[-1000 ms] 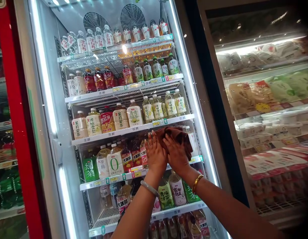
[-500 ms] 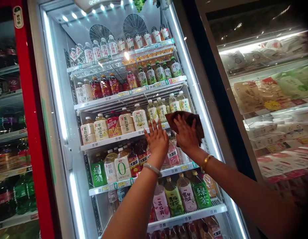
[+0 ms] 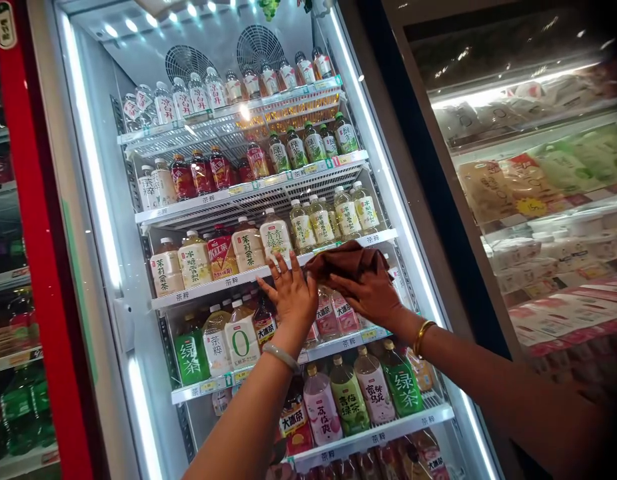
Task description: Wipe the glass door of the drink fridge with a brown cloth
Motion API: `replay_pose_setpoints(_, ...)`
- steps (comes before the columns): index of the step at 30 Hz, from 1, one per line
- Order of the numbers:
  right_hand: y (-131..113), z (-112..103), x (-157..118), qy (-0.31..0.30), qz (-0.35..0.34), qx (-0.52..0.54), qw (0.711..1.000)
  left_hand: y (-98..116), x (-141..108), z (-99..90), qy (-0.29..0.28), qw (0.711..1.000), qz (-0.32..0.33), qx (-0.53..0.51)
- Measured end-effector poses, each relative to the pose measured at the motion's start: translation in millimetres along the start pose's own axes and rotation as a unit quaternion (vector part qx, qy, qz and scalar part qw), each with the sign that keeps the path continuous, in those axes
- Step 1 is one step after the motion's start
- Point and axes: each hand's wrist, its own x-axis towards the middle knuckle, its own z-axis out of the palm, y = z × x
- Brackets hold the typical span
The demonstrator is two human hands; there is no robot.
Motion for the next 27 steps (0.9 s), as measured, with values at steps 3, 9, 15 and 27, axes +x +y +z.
replay_pose_setpoints(3, 16.5, -5.6, 33.6, 0.045, 0.131, -0.005, 0.990, 16.9, 29.8, -3.3, 0.002, 1.000, -0.002, -0.011)
replay_pose_setpoints(9, -15.2, -2.6, 140.9, 0.043, 0.192, 0.009, 0.981, -2.9, 94.0, -25.0, 0.019, 0.999, 0.038, -0.022)
replay_pose_setpoints(15, -78.3, 14.9, 109.4, -0.008, 0.102, 0.050, 0.994, -44.7, 59.5, -30.5, -0.014, 1.000, 0.002, 0.012)
replay_pose_setpoints(27, -40.8, 8.9, 120.2, 0.007, 0.127, -0.050, 0.991, -48.2, 55.0, -25.1, -0.012, 1.000, 0.006, 0.002)
